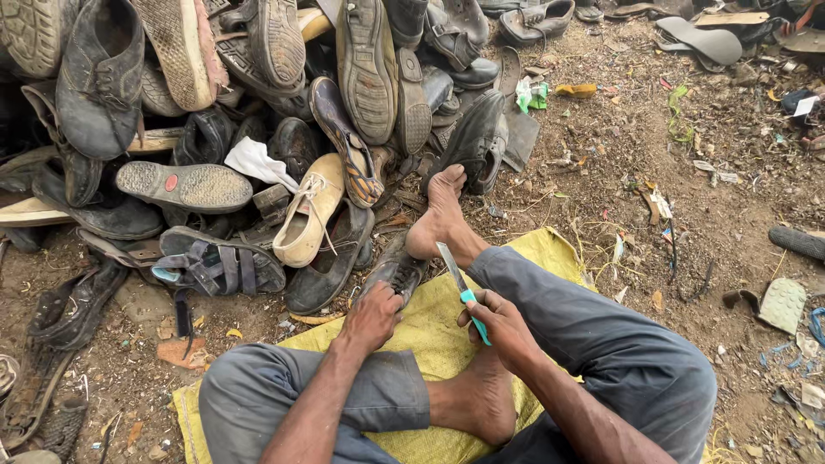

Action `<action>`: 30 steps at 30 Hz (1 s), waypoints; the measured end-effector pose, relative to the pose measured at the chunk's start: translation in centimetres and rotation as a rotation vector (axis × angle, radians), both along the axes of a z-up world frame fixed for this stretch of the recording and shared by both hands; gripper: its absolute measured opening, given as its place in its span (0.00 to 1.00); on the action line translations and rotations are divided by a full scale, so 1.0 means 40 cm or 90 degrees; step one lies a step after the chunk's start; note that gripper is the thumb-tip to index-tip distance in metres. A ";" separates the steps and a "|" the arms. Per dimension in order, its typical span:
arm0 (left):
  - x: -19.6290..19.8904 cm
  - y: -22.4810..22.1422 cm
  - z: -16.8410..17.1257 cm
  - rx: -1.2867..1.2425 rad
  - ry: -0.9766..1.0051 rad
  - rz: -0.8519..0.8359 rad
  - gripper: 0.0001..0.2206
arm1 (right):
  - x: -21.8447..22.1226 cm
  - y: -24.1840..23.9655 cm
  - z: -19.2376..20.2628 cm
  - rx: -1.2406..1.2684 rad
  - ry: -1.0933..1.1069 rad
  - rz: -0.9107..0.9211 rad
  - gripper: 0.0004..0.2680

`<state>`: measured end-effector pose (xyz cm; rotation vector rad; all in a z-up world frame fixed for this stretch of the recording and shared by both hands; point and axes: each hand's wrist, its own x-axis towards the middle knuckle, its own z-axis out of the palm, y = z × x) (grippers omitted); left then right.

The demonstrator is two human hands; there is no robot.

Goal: The person scrapes and cuts the inner and outer surfaces of a shoe using a utility knife while sitting on a yellow mat on the ground.

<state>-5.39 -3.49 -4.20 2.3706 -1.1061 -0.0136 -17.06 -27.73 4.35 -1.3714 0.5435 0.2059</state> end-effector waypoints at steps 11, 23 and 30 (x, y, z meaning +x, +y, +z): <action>0.036 -0.042 0.007 0.078 -0.140 0.036 0.04 | -0.007 0.024 -0.151 -0.401 -0.164 0.111 0.08; -0.001 -0.040 0.056 -0.015 -0.236 0.083 0.05 | 0.084 0.129 -0.118 -0.754 -0.205 0.296 0.07; 0.022 -0.032 0.052 -0.015 -0.174 0.134 0.06 | 0.076 0.168 -0.115 -0.779 -0.180 0.311 0.07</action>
